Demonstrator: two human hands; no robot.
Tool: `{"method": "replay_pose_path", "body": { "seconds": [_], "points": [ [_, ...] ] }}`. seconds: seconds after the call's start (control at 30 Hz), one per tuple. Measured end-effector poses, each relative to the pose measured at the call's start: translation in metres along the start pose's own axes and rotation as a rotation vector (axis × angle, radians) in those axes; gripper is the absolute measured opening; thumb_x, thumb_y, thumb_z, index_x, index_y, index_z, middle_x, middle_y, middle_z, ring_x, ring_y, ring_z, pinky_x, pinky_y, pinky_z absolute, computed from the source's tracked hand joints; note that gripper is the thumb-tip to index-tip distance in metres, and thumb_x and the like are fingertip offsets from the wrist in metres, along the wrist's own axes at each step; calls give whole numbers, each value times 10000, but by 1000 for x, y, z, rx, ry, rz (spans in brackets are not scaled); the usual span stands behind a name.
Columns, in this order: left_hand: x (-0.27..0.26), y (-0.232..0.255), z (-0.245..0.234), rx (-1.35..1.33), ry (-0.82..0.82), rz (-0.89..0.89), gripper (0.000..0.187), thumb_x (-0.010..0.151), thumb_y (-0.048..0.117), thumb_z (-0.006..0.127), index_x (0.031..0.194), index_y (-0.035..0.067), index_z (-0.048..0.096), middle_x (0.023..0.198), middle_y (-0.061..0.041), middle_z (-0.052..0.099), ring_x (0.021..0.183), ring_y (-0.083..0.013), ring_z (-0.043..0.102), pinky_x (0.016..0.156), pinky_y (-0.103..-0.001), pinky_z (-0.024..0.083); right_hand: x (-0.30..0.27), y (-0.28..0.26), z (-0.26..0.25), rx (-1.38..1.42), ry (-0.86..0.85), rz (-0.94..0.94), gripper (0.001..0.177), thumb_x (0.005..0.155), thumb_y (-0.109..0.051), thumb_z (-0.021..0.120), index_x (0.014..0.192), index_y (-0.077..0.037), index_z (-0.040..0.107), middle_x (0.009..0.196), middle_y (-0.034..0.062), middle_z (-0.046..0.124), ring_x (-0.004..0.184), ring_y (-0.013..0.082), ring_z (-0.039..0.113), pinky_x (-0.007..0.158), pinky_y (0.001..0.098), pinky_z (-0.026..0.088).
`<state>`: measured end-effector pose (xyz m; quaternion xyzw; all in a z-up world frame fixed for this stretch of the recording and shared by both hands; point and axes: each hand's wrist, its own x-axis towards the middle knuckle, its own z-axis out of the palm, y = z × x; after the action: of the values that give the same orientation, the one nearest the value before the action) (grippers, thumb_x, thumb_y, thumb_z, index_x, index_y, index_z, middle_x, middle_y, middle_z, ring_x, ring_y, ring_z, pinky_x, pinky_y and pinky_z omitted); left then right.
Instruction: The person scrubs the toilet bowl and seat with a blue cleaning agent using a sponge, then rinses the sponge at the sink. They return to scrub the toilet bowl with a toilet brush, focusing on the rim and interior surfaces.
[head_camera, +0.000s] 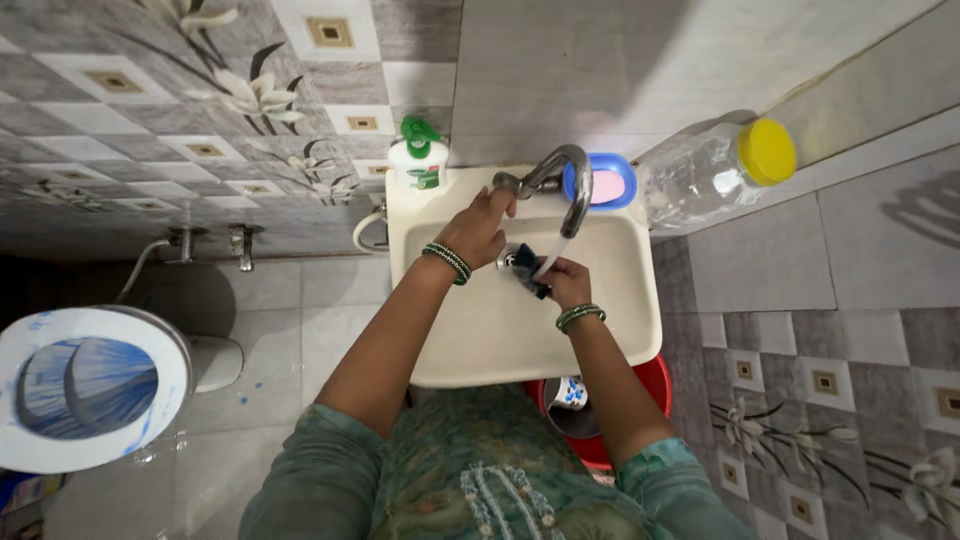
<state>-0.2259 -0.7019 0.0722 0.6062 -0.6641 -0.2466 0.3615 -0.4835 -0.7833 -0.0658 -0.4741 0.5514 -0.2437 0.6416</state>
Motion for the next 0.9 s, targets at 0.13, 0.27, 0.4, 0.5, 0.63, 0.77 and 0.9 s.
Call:
{"method": "replay_pose_path", "body": {
  "seconds": [0.13, 0.27, 0.4, 0.5, 0.63, 0.77, 0.9],
  "points": [
    [-39, -7, -6, -68, 183, 77, 478, 812, 17, 651, 1256, 61, 478, 1382, -234, 550, 1432, -480, 390, 1111, -489, 393, 5, 17, 0, -167, 67, -127, 278, 798, 26, 643, 1042, 48, 776, 893, 117, 760, 765, 196, 698, 702, 299, 574],
    [-89, -22, -18, -75, 312, -31, 368, 824, 41, 703, 1162, 90, 568, 1479, -235, 549, 1460, -462, 380, 1155, -482, 386, -5, 18, -5, -21, 153, 81, 257, 844, -69, 605, 1007, 35, 774, 883, 133, 729, 732, 211, 682, 665, 345, 568],
    [-124, -31, -34, -109, 452, -136, 322, 825, 28, 719, 1127, 86, 626, 1404, -230, 616, 1405, -455, 477, 1151, -479, 414, -23, 4, 8, 638, -21, 505, 213, 890, -262, 614, 861, -54, 645, 813, 120, 669, 666, 249, 661, 593, 374, 557],
    [-137, -31, -43, -199, 462, -364, 271, 808, 63, 702, 1070, 107, 646, 1373, -181, 661, 1265, -384, 622, 969, -431, 518, -35, -15, 27, 444, 30, 486, 184, 882, -270, 665, 903, -89, 689, 813, 119, 678, 696, 253, 656, 625, 376, 555],
    [-148, -30, -51, -128, 522, -249, 269, 791, 25, 707, 1052, 71, 665, 1340, -228, 662, 1240, -397, 627, 1036, -436, 494, -55, -32, 49, -450, 211, 134, 149, 852, -246, 743, 919, -113, 740, 837, 133, 704, 761, 279, 682, 688, 398, 562],
    [-152, -31, -53, -119, 511, -224, 240, 791, 19, 704, 1023, 53, 656, 1336, -237, 660, 1228, -397, 632, 1039, -436, 499, -67, -34, 60, -1121, 322, -401, 145, 822, -222, 822, 935, -137, 791, 861, 146, 730, 826, 305, 708, 751, 420, 569],
    [-156, -31, -52, -81, 535, -200, 240, 787, 12, 712, 1017, 53, 661, 1322, -233, 669, 1247, -407, 627, 1060, -447, 490, -73, -19, 61, -1287, -40, -762, 184, 644, -72, 777, 804, -163, 796, 1020, 85, 759, 874, 326, 692, 768, 442, 577]
  ]
}}
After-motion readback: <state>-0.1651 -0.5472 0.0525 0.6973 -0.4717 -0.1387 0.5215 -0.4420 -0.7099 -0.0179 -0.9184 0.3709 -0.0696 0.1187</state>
